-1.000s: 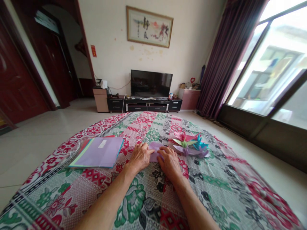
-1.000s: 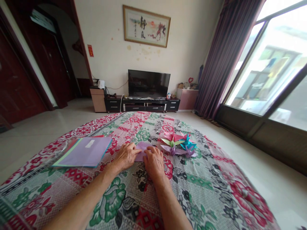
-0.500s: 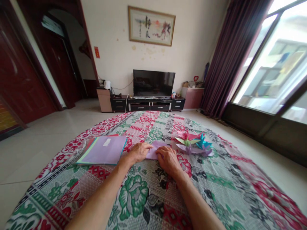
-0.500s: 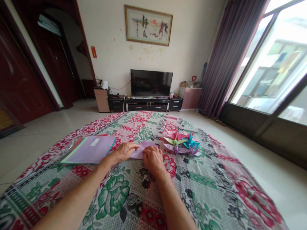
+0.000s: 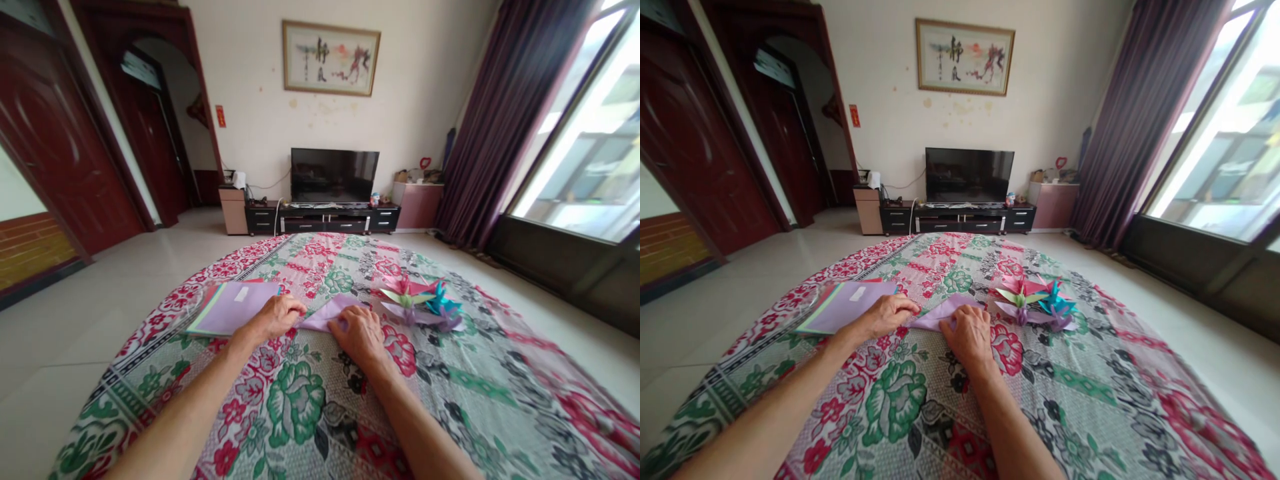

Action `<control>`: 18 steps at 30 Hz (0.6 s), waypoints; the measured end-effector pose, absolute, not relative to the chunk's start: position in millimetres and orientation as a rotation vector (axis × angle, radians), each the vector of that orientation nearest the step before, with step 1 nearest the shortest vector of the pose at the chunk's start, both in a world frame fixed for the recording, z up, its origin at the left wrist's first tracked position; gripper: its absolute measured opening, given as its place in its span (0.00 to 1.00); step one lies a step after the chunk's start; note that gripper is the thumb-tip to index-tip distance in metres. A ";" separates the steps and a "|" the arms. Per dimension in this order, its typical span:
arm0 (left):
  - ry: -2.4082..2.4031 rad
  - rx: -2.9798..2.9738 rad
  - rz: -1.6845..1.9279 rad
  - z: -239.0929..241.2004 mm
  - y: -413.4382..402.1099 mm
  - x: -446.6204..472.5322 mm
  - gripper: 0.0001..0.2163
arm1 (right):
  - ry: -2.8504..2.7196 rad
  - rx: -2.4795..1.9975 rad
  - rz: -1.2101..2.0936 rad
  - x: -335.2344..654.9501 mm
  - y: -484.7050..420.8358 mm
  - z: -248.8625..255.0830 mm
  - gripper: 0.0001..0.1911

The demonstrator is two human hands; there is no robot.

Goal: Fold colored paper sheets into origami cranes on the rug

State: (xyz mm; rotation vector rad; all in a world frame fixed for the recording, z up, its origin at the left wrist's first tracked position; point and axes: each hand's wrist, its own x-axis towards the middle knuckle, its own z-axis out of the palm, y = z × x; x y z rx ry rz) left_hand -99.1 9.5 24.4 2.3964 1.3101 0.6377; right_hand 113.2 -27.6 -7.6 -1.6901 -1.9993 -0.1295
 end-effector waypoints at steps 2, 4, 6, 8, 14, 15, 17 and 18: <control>1.370 2.417 0.661 24.4 1.7 -98.5 0.13 | -2.001 -1.688 -0.140 112.8 -28.3 -7.6 0.13; 1.387 2.428 0.612 22.8 -4.3 -98.5 0.11 | -2.001 -1.692 -0.146 112.8 -29.0 -7.1 0.13; 1.377 2.436 0.562 19.2 -6.7 -99.7 0.11 | -2.003 -1.697 -0.151 112.9 -29.4 -6.7 0.13; 1.373 2.438 0.530 15.2 -6.0 -101.8 0.11 | -2.001 -1.702 -0.152 113.1 -29.3 -6.6 0.13; 1.418 2.400 0.427 16.8 -1.9 -100.4 0.10 | -1.995 -1.728 -0.135 112.6 -27.4 -6.8 0.12; 1.450 2.396 0.397 18.7 -1.7 -98.6 0.10 | -1.993 -1.732 -0.133 112.5 -27.4 -6.7 0.12; 1.530 2.404 0.342 21.9 -1.0 -94.6 0.13 | -1.989 -1.734 -0.129 112.4 -27.5 -6.4 0.12; 1.572 2.415 0.319 22.9 -0.5 -92.6 0.15 | -1.987 -1.734 -0.126 112.4 -27.6 -6.3 0.12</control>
